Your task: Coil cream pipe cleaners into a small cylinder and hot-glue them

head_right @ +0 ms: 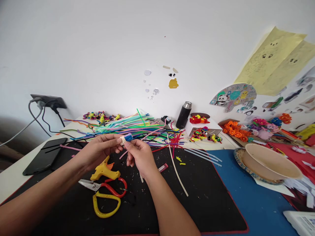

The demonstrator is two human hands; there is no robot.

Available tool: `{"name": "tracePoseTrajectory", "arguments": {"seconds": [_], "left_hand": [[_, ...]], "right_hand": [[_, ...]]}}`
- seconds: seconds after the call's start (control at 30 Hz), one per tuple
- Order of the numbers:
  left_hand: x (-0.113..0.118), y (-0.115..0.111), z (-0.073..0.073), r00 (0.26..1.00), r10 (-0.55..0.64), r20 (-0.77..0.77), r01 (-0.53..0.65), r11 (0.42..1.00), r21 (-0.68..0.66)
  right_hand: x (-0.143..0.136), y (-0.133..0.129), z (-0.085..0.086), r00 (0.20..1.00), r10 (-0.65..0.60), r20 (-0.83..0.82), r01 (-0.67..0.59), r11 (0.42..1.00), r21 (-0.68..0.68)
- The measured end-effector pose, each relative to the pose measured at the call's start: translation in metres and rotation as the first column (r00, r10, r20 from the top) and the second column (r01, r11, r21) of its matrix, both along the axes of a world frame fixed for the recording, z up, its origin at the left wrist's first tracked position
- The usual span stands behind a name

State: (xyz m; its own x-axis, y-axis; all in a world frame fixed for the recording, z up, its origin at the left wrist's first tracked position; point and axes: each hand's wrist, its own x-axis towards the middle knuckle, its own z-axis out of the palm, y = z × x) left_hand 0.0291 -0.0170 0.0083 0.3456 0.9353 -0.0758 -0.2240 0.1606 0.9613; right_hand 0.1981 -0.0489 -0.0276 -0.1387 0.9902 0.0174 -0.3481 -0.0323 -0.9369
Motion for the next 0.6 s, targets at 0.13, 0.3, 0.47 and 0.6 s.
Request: {"name": "tracePoseTrajectory", "arguments": {"seconds": [0.13, 0.3, 0.47, 0.6], "left_hand": [[-0.0017, -0.0011, 0.0010, 0.999, 0.013, -0.034, -0.011, 0.998, 0.059], [-0.0034, -0.0020, 0.0028, 0.999, -0.008, -0.050, 0.013, 0.996, 0.088], [-0.0032, -0.0019, 0.0020, 0.999, -0.047, 0.016, 0.047, 0.998, 0.040], [0.0013, -0.0028, -0.0023, 0.991, -0.084, 0.101, 0.089, 0.995, -0.050]], "right_hand": [[0.0001, 0.0020, -0.0026, 1.000, -0.001, 0.010, 0.001, 1.000, -0.001], [-0.0007, 0.0029, -0.0054, 1.000, 0.018, 0.016, -0.018, 1.000, -0.015], [-0.0017, 0.0014, -0.0035, 1.000, 0.026, -0.002, -0.026, 1.000, -0.005], [-0.0014, 0.0016, -0.0019, 1.000, 0.023, -0.020, -0.023, 1.000, -0.003]]}}
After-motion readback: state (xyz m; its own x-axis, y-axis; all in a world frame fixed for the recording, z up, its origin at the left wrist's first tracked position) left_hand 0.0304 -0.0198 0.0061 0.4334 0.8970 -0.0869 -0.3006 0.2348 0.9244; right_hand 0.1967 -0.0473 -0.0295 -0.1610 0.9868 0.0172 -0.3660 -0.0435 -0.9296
